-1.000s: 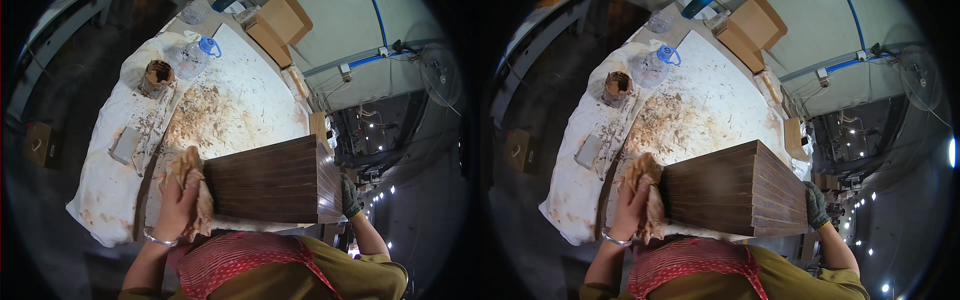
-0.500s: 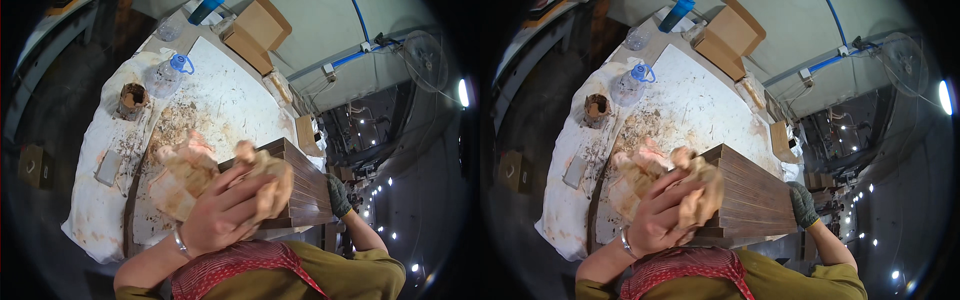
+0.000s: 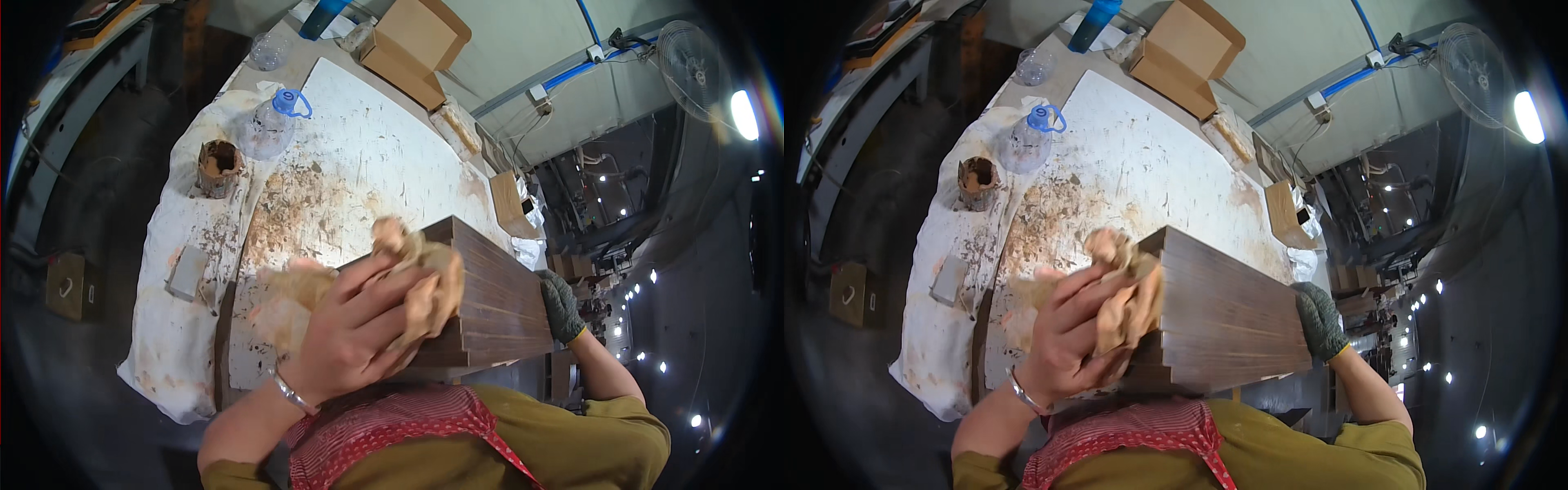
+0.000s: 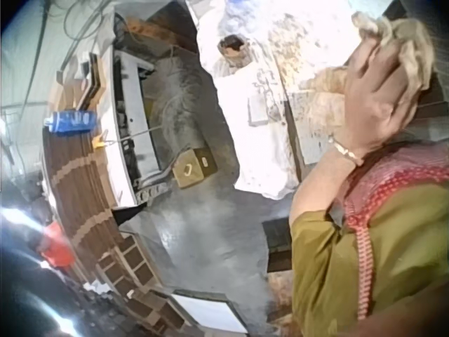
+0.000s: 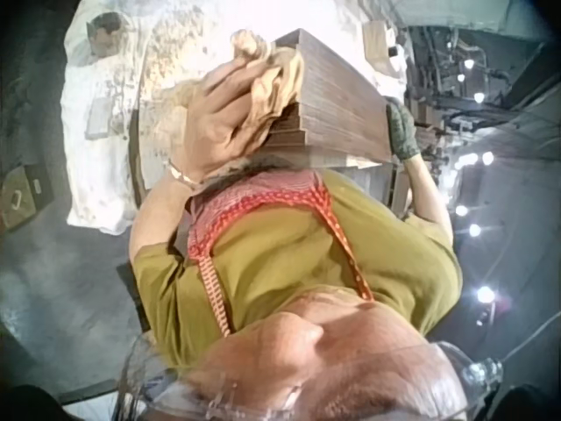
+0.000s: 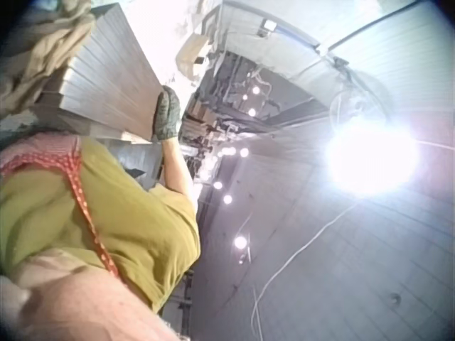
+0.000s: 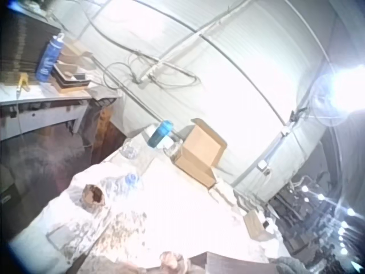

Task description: Staining and wiping wooden furniture components with a cloth and liquid stain.

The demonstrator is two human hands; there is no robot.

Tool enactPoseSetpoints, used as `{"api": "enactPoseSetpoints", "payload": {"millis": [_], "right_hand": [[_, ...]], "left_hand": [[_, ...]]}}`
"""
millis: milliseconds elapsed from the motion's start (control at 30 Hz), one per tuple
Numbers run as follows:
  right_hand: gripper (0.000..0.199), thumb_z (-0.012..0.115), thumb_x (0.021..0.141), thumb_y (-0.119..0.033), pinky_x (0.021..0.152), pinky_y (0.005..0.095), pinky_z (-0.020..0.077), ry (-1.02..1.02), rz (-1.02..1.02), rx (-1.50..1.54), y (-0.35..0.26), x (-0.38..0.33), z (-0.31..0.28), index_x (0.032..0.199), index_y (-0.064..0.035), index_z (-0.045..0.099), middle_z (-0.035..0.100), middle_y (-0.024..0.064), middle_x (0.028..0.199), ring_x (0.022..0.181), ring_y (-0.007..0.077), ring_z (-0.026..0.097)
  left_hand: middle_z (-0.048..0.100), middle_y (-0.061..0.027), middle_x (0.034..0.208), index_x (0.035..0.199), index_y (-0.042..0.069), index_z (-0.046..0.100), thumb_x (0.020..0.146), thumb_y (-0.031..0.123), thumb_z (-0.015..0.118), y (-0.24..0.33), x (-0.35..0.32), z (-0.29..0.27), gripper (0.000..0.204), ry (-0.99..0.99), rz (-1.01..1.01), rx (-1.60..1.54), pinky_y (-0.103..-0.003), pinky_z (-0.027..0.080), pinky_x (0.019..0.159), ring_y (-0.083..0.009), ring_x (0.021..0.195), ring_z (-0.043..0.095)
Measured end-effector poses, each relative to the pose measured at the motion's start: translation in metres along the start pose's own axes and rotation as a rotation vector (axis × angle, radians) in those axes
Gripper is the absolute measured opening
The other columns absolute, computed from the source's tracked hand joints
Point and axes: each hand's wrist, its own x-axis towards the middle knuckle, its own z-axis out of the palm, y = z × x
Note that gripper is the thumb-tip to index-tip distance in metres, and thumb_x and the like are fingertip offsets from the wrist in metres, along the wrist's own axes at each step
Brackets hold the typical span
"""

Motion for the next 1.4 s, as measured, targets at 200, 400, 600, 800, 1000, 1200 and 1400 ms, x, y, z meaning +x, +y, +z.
{"api": "enactPoseSetpoints", "payload": {"millis": [200,400,600,800,1000,1200,1400], "right_hand": [[0.024,0.044,0.096,-0.008,0.089,0.0453,0.0449,0.067,-0.324,-0.143,0.020,-0.003,0.001,0.117,-0.0006,0.052,0.057,0.0228,0.112,0.100,0.0399,0.056],[0.024,0.043,0.097,-0.012,0.091,0.0429,0.0439,0.065,-0.135,-0.015,0.011,-0.001,0.002,0.111,0.0032,0.055,0.059,0.0230,0.109,0.101,0.0392,0.056],[0.024,0.043,0.097,-0.012,0.089,0.0428,0.0440,0.080,-0.089,0.044,0.011,-0.002,0.001,0.110,0.0033,0.056,0.059,0.0228,0.109,0.099,0.0391,0.056],[0.024,0.041,0.097,-0.010,0.089,0.0444,0.0435,0.111,-0.430,-0.203,0.015,0.003,0.001,0.110,0.0038,0.055,0.058,0.0234,0.109,0.099,0.0401,0.055],[0.024,0.040,0.097,-0.009,0.089,0.0449,0.0429,0.080,-0.231,-0.069,0.012,0.003,0.002,0.110,0.0040,0.055,0.058,0.0235,0.108,0.100,0.0404,0.054],[0.028,0.040,0.097,-0.015,0.090,0.0434,0.0415,0.079,-0.100,0.045,0.007,0.005,0.002,0.107,0.0043,0.057,0.058,0.0228,0.107,0.101,0.0391,0.054],[0.030,0.040,0.096,-0.017,0.091,0.0427,0.0408,0.062,-0.144,-0.009,0.007,0.002,0.001,0.106,0.0038,0.058,0.059,0.0221,0.106,0.101,0.0381,0.054]], "left_hand": [[0.057,-0.0145,0.123,0.105,0.003,0.062,0.074,0.010,0.068,-0.015,-0.031,0.002,0.032,0.000,-0.030,0.102,-0.045,0.044,0.095,-0.0363,0.110,0.053],[0.054,-0.0119,0.125,0.105,0.008,0.065,0.078,0.018,0.066,-0.010,-0.019,0.005,0.029,0.030,-0.106,-0.074,-0.045,0.040,0.097,-0.0358,0.116,0.049],[0.057,-0.0105,0.121,0.107,0.010,0.064,0.072,0.018,0.070,-0.010,-0.011,0.008,0.036,0.040,-0.021,-0.074,-0.045,0.042,0.096,-0.0352,0.114,0.052],[0.059,-0.0103,0.118,0.104,0.008,0.065,0.069,0.014,0.071,-0.007,0.007,0.000,0.036,0.036,0.029,0.023,-0.044,0.044,0.096,-0.0337,0.111,0.054],[0.060,-0.0099,0.114,0.093,0.005,0.066,0.066,0.014,0.071,-0.011,-0.003,-0.004,0.028,-0.022,-0.021,0.024,-0.042,0.047,0.091,-0.0325,0.108,0.055],[0.061,-0.0100,0.114,0.097,0.007,0.068,0.067,0.014,0.072,-0.016,-0.008,-0.002,0.032,-0.013,0.032,0.092,-0.042,0.048,0.088,-0.0332,0.108,0.055],[0.058,-0.0088,0.118,0.102,0.010,0.067,0.071,0.016,0.069,-0.011,-0.003,-0.002,0.032,-0.001,0.029,0.080,-0.042,0.048,0.089,-0.0331,0.110,0.054]]}}
